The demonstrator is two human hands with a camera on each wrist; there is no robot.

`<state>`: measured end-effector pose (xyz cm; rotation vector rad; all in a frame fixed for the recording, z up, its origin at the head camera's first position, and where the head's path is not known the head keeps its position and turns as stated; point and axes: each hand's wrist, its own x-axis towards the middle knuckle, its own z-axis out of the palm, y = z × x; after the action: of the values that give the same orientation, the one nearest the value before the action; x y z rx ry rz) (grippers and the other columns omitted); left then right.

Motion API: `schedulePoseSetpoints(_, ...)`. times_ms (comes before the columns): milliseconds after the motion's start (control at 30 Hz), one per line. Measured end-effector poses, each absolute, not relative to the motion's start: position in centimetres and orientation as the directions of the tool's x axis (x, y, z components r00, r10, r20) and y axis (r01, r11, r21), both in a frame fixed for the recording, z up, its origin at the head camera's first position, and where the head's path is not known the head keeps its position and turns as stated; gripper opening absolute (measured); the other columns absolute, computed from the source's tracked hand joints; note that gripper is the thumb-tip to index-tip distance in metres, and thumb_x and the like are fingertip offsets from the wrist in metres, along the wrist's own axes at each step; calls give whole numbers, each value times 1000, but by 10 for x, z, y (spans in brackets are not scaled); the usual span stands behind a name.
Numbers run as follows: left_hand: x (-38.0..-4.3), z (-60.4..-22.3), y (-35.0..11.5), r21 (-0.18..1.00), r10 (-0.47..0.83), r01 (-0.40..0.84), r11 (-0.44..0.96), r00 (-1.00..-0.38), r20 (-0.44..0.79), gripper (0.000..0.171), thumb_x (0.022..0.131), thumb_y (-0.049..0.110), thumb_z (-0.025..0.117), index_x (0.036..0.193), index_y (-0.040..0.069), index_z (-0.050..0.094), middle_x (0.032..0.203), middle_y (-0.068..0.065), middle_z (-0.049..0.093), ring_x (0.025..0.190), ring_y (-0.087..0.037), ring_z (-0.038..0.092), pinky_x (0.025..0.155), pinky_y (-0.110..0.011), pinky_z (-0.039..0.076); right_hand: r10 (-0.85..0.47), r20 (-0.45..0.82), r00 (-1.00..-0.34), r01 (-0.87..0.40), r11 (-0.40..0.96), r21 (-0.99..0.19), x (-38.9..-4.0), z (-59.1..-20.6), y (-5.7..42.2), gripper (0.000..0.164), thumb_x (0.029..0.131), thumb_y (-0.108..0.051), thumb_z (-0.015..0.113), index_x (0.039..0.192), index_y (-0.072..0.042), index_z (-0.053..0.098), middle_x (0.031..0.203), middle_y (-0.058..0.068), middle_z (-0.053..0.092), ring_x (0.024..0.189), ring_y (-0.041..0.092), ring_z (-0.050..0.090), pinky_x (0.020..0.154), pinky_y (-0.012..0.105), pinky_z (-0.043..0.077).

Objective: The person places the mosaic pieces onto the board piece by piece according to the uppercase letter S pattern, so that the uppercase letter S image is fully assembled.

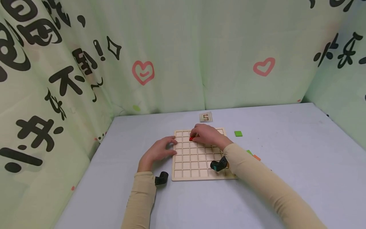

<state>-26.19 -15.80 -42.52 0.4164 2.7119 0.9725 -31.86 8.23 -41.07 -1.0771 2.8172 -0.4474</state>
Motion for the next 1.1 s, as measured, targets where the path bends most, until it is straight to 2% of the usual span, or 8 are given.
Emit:
schedulePoseSetpoints(367,-262,-425,-159,652,348,197,732,-931,-110,38,90,12,73,126,4,64,155,-11,46,148,-30,37,122,-45,31,-652,-16,-758,-606,713,-353,-320,-409,85,18,96,-15,68,110,-8,76,104,7,68,96,21,64,89,37,56)
schedulePoseSetpoints(833,-261,-424,-158,648,351,202,735,-930,-108,38,91,12,72,127,5,63,155,-11,46,148,-30,37,122,-45,31,-671,18,-741,-630,686,-365,-319,-410,88,17,96,-13,67,109,-5,75,103,10,69,95,22,64,87,38,56)
schedulePoseSetpoints(1100,-261,-425,-157,635,342,196,747,-933,-114,38,91,12,72,127,5,64,156,-11,45,148,-30,37,123,-45,30,-617,78,-783,-588,693,-417,-316,-414,97,20,97,-14,65,112,-5,74,105,10,68,96,23,63,87,40,55)
